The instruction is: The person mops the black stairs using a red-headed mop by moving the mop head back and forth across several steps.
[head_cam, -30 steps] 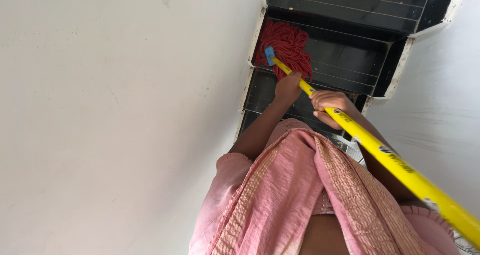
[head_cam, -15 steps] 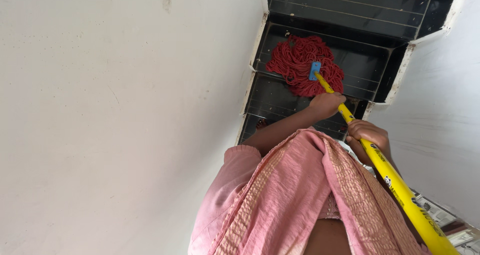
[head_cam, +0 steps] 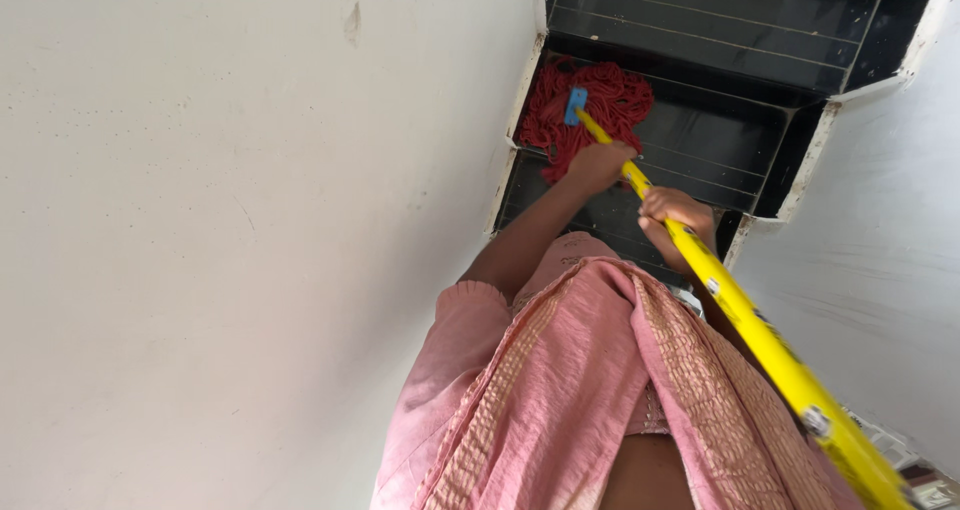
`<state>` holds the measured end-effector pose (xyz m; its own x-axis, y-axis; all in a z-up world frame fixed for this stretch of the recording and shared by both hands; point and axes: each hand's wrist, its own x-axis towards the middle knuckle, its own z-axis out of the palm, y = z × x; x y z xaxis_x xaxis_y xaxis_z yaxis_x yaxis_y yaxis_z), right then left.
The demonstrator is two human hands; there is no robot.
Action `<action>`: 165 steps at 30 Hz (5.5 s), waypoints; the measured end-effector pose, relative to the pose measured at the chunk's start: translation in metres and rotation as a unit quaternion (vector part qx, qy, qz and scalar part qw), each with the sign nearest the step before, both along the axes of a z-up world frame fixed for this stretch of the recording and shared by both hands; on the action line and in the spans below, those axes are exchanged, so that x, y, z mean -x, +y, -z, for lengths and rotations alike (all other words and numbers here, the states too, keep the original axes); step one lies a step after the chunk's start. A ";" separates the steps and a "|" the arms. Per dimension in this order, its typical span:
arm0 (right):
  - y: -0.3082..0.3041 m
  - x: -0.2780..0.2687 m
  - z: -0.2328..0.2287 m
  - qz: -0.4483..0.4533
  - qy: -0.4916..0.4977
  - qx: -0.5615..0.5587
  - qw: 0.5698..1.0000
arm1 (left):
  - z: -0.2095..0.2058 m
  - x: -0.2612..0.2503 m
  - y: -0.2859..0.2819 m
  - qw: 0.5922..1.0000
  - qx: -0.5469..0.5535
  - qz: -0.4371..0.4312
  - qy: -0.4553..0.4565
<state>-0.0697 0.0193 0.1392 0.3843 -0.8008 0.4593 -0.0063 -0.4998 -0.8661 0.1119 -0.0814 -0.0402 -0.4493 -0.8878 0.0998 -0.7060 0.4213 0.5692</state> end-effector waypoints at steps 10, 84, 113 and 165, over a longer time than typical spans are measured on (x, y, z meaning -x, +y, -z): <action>-0.010 -0.029 0.000 -0.053 0.077 0.051 0.994 | 0.005 -0.029 -0.005 0.996 -0.034 -0.057 -0.056; 0.083 0.130 -0.041 0.114 -0.027 -0.070 0.991 | -0.054 0.157 0.075 0.993 -0.116 0.018 -0.008; -0.023 0.013 -0.001 -0.117 0.150 0.036 0.981 | -0.013 0.001 0.012 0.984 -0.065 -0.162 -0.021; -0.003 0.063 -0.016 -0.139 0.118 -0.022 0.983 | -0.020 0.036 0.055 0.977 -0.090 -0.188 -0.032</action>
<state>-0.1323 0.0165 0.1555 0.6834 -0.6667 0.2976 -0.0778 -0.4718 -0.8782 0.0760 -0.0265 -0.0207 -0.0879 -0.9920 -0.0910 -0.8284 0.0221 0.5597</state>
